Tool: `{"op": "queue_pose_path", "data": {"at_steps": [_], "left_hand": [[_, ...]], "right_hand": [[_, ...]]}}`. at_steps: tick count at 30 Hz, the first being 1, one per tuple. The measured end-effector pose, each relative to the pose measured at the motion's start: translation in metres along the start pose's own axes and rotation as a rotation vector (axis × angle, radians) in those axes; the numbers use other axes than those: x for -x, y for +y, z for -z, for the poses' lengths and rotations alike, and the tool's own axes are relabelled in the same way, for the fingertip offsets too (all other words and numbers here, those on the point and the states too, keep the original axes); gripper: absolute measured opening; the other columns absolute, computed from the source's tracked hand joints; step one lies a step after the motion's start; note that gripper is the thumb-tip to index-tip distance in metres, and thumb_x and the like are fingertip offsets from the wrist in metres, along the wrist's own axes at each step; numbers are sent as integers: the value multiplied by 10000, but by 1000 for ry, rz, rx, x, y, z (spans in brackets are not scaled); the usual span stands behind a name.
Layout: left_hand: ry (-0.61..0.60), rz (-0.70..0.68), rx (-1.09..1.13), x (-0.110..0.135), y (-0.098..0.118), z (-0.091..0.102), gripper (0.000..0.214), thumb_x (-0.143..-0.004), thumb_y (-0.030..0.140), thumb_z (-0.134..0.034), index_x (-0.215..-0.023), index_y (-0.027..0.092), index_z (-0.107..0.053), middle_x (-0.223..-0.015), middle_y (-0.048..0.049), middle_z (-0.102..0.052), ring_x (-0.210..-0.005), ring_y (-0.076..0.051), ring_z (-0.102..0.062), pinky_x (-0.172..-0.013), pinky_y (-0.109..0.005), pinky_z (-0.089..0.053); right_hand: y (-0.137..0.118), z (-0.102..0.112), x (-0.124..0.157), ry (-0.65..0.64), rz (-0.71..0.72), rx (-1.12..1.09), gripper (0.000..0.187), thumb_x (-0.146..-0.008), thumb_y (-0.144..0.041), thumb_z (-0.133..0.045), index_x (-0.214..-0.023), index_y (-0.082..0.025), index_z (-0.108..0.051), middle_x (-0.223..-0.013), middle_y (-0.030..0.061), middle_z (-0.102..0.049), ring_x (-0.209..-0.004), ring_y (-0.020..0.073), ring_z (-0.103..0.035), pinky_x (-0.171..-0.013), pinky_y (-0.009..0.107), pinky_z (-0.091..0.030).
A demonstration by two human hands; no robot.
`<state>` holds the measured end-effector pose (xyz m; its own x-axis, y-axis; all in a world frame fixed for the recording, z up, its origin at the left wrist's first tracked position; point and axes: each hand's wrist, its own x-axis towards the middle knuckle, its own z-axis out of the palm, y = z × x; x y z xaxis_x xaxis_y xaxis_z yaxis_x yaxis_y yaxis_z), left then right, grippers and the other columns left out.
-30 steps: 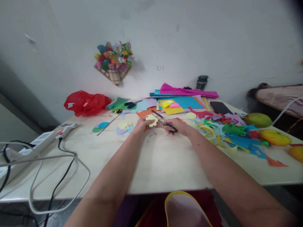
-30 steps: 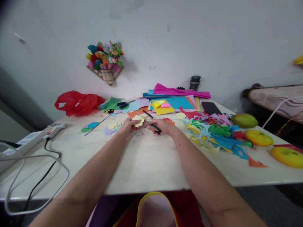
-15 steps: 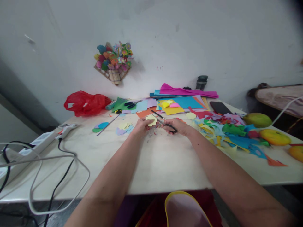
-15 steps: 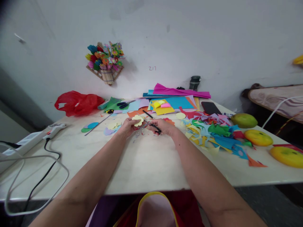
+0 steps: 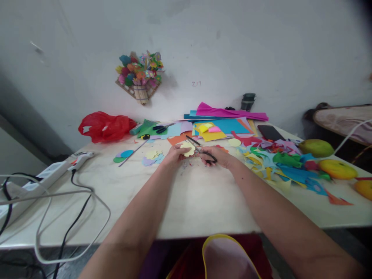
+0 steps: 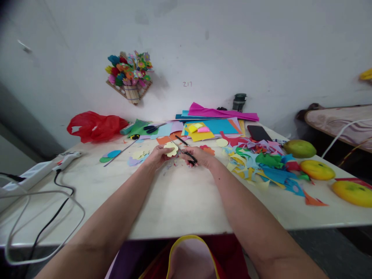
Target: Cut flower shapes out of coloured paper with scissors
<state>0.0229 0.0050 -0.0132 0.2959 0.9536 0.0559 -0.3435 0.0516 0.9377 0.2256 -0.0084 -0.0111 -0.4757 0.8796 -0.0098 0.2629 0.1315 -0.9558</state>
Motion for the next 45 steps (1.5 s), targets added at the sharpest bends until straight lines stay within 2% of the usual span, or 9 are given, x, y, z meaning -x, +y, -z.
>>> {"op": "queue_pose_path", "data": {"at_steps": [6,9,14,17,22,29,37,41,45], "left_hand": [[-17,-23,-34,-3,-2,3,314,-515,234,-879,-750,94,-724,-736,-85,-713,-608,-149,-629,-576,-262,-528],[-11,-18,-32,-3,-3,4,335,-537,240,-879,-795,98,-720,-766,-85,-719,-618,-149,-640,-591,-264,-542],[25,-12,-4,0,0,-1,310,-560,248,-865,-763,97,-684,-731,-83,-707,-621,-165,-652,-623,-304,-570],[44,-8,9,2,2,-4,302,-538,242,-866,-719,103,-668,-713,-83,-707,-626,-178,-660,-634,-323,-576],[69,-12,24,2,0,-3,321,-488,246,-882,-576,123,-599,-626,-56,-672,-595,-165,-648,-602,-290,-557],[81,-21,41,-1,-3,0,301,-494,231,-875,-645,105,-646,-643,-54,-670,-598,-163,-642,-638,-310,-550],[72,-18,42,-1,-2,-1,289,-505,222,-864,-607,120,-613,-665,-66,-683,-624,-180,-648,-658,-335,-545],[42,-40,11,-3,-3,0,296,-518,247,-865,-583,135,-599,-644,-57,-682,-591,-161,-632,-631,-311,-534],[32,-47,-13,-2,-3,0,286,-525,263,-864,-605,133,-622,-642,-56,-682,-587,-158,-634,-606,-291,-525]], "right_hand": [[2,0,-2,13,-2,-52,172,-807,-333,-654,-834,-172,-599,-566,-14,-616,-416,80,-541,-326,168,-272],[-1,-1,-1,24,-19,-66,151,-802,-315,-644,-821,-171,-600,-562,-13,-615,-409,81,-537,-324,170,-260],[-6,-3,2,44,-33,-63,133,-776,-294,-665,-807,-177,-609,-559,-18,-605,-419,83,-539,-331,175,-262],[-5,-3,1,53,-37,-67,144,-786,-307,-661,-794,-177,-600,-568,-14,-611,-425,84,-540,-332,179,-263],[1,0,-1,42,-16,-57,178,-788,-335,-681,-838,-182,-604,-575,-24,-613,-432,82,-545,-336,171,-268],[2,1,0,33,-16,-13,207,-761,-348,-704,-831,-182,-603,-568,-25,-606,-438,83,-543,-342,170,-274],[-10,-5,4,56,-13,-68,221,-694,-306,-734,-791,-175,-585,-534,-43,-553,-410,72,-486,-361,176,-293],[-11,-6,4,64,-1,-93,236,-683,-308,-737,-803,-169,-589,-534,-42,-548,-421,76,-482,-381,180,-329],[-8,-5,3,80,-3,-68,259,-669,-315,-752,-807,-169,-589,-540,-37,-563,-409,76,-476,-362,182,-295]]}}
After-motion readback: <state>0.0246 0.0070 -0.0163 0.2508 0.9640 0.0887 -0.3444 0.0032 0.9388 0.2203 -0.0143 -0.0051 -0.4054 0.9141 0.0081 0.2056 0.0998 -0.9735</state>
